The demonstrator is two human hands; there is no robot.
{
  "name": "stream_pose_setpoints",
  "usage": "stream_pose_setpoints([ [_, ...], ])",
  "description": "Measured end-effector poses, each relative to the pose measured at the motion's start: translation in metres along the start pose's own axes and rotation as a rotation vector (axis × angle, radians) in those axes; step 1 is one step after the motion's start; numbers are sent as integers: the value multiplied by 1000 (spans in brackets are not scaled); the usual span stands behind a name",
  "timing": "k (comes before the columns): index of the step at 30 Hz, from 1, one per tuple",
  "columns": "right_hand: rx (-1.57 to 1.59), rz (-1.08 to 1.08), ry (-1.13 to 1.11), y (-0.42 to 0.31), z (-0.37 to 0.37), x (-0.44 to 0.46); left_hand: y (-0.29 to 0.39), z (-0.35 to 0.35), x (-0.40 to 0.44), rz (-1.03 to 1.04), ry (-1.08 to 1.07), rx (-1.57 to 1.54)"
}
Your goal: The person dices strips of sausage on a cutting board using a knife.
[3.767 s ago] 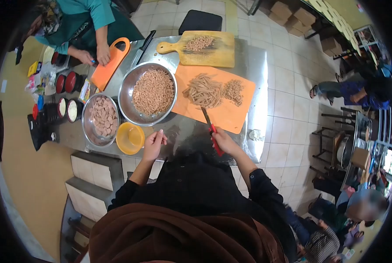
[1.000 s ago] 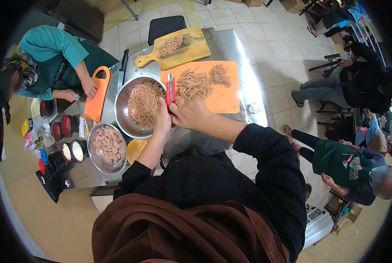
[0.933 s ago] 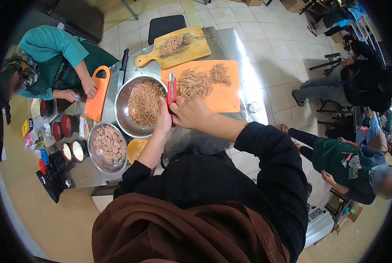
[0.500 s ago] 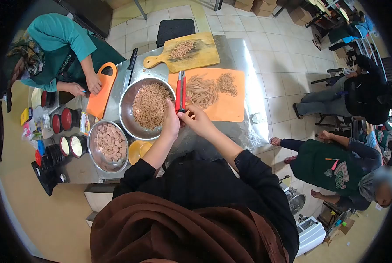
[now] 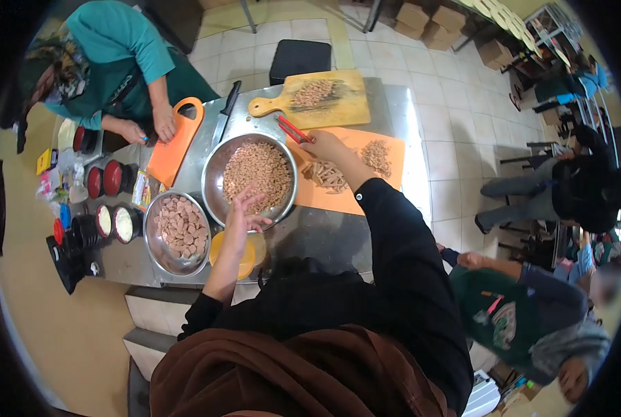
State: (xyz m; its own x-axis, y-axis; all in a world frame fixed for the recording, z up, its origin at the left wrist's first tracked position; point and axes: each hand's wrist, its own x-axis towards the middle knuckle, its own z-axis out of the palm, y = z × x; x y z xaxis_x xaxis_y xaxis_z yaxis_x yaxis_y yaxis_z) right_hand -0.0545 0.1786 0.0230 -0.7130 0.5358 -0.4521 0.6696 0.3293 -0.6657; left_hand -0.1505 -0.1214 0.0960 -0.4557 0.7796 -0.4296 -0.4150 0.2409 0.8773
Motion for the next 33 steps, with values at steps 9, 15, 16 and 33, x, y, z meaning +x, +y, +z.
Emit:
stream_pose_setpoints([
  [9, -656, -72, -242, -34, 7, 47, 9, -53, -43, 36, 190, 44],
  [15, -1029, -154, -250, -100, -1, 87, -14, -58, -65, -30, 191, 7],
  [16, -1036, -170, -270, -114, 1, 104, -19, -59, -68, -32, 195, 5],
  [33, -1390, -777, 63, -165, 63, 205, -29, -91, -80, -130, 222, -86],
])
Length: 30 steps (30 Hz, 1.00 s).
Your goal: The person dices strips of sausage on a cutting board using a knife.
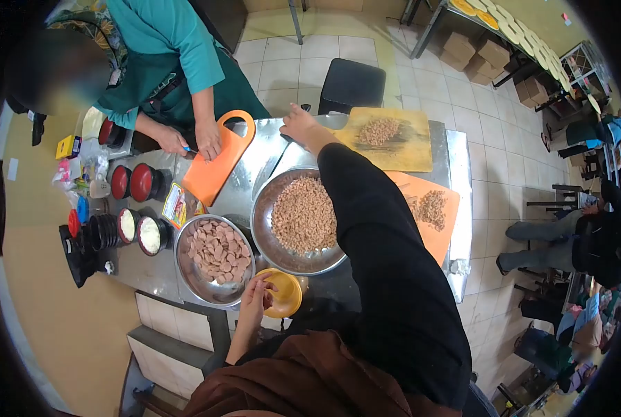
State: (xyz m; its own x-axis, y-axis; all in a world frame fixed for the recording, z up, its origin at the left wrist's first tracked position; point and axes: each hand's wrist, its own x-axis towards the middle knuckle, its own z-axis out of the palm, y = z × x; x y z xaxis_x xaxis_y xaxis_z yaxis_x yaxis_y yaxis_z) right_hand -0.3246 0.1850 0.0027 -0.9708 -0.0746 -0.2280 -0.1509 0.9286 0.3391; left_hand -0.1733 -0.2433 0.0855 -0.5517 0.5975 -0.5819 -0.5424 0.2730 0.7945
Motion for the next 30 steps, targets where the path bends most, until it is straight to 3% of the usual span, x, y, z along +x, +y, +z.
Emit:
stream_pose_setpoints([
  [1, 4, 8, -4, 3, 3, -2, 2, 1, -1, -18, 1, -5],
  [4, 31, 76, 333, 12, 10, -18, 10, 6, 1, 10, -41, 6],
  [6, -75, 120, 391, 29, -3, -39, 10, 7, 4, 1, -78, 39],
  [12, -24, 410, 261, 80, -6, -169, 23, 30, 17, -9, -299, 177],
  [17, 357, 843, 325, 77, 16, -338, 41, 88, 26, -48, -514, 294],
  [19, 574, 955, 268, 51, 14, -404, 43, 119, 34, 25, -611, 288],
  [22, 819, 1085, 146, -5, 19, -484, 24, 171, 68, 248, -577, 410],
  [25, 1143, 1302, -52, -72, 38, -533, 20, 229, 108, 537, -493, 803],
  [27, 1385, 1335, 134, -118, 55, -554, 9, 256, 136, 614, -454, 907],
  [29, 1545, 1292, 236, -155, 64, -564, -1, 271, 161, 875, -346, 1230],
  [30, 1676, 1276, 305, -171, 63, -567, -3, 279, 169, 876, -331, 1234],
])
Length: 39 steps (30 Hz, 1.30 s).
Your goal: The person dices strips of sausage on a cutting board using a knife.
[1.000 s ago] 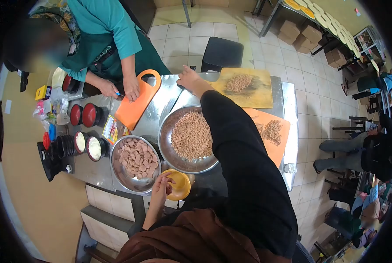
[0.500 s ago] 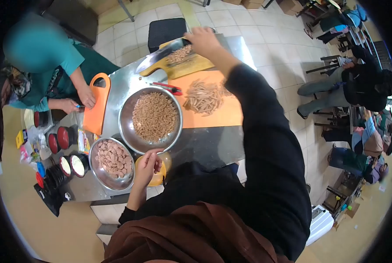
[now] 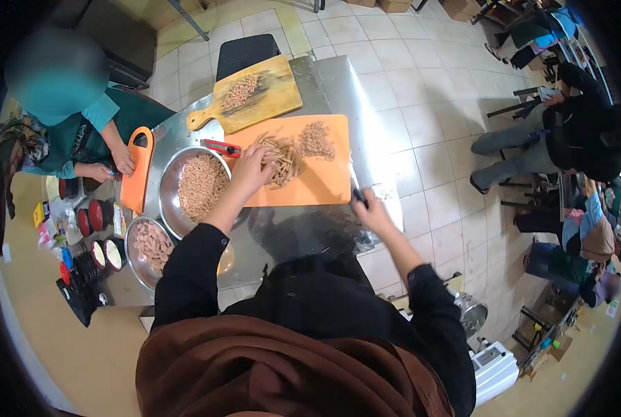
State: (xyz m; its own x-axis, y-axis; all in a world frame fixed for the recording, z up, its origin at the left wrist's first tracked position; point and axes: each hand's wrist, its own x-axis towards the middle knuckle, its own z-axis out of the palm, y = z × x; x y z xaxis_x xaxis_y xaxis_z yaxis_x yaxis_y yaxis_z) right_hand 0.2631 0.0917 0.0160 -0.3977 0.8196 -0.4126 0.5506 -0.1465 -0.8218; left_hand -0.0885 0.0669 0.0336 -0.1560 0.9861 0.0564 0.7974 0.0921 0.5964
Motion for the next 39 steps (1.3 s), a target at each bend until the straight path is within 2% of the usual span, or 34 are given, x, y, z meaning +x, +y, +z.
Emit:
stream_pose_setpoints([
  [2, 38, 35, -48, 10, 6, -19, -1, 10, 12, -78, -200, 236],
  [3, 85, 122, -59, 13, 10, -27, -3, 13, 18, -92, -197, 238],
  [5, 42, 165, -136, 18, 13, -36, -7, 19, 25, -72, -292, 338],
  [6, 40, 162, -146, 13, 12, -38, -8, 18, 30, -55, -314, 340],
  [8, 127, 325, -295, 6, 6, -39, -10, 21, 31, -86, -311, 265],
  [10, 151, 337, -345, 8, 2, -36, -19, 23, 30, -113, -306, 189],
  [12, 175, 354, -390, 15, 0, -32, -29, 26, 27, -35, -242, 54],
  [14, 107, 157, -364, 27, 2, -29, -34, 28, 25, -33, -213, 21],
  [19, 63, 172, -338, 19, -1, -30, -14, 10, 25, -68, -184, -39],
  [21, 90, 169, -280, 18, 0, -36, 5, 10, 18, -12, -90, -150],
  [22, 99, 184, -226, 19, 2, -42, 17, 12, 14, -8, -101, -159],
  [24, 110, 189, -189, 24, 6, -47, 43, 21, 7, 87, -299, -155],
  [27, 154, 214, -119, 23, 11, -57, 55, 55, 1, 131, -392, -49],
  [32, 215, 204, -38, 25, 24, -73, 53, 79, -9, 44, -444, -56],
  [34, 185, 195, -14, 29, 30, -80, 51, 76, -21, 115, -274, -107],
  [39, -5, 137, 84, 21, 35, -105, 47, 70, -49, 156, -159, -62],
])
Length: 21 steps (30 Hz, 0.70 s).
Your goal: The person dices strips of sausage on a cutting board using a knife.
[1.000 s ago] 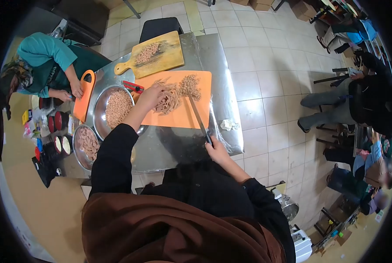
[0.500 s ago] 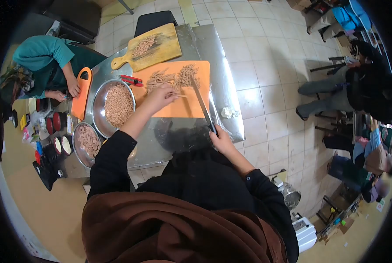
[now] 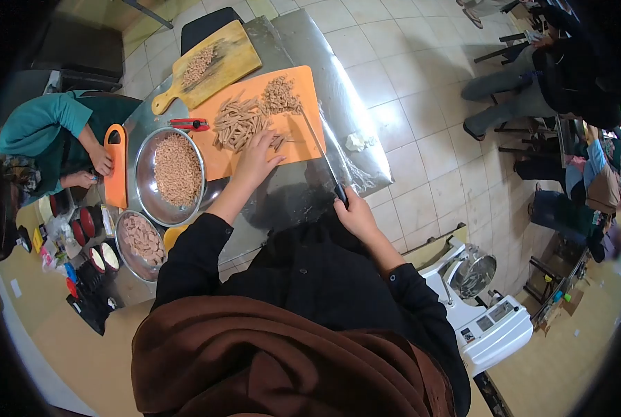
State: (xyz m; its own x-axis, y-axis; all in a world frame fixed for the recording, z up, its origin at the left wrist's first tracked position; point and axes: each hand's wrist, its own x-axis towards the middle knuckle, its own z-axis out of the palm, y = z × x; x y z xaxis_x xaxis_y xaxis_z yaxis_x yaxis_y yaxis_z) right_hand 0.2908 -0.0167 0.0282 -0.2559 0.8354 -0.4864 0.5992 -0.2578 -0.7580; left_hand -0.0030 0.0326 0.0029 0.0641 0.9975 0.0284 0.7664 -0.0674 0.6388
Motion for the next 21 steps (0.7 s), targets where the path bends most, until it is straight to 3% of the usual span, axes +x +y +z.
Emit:
stream_pose_setpoints([
  [2, -215, 72, 5, -13, -4, -11, -4, 3, -5, 1, 52, 12],
  [5, -267, 54, 20, 1, 7, -20, -5, 5, -8, -8, 53, 77],
  [13, -250, 12, -10, -4, 34, -17, -5, 24, 10, 102, 124, 132],
  [21, -227, 45, 42, 0, 22, -20, 10, 24, 8, 79, 118, 145],
])
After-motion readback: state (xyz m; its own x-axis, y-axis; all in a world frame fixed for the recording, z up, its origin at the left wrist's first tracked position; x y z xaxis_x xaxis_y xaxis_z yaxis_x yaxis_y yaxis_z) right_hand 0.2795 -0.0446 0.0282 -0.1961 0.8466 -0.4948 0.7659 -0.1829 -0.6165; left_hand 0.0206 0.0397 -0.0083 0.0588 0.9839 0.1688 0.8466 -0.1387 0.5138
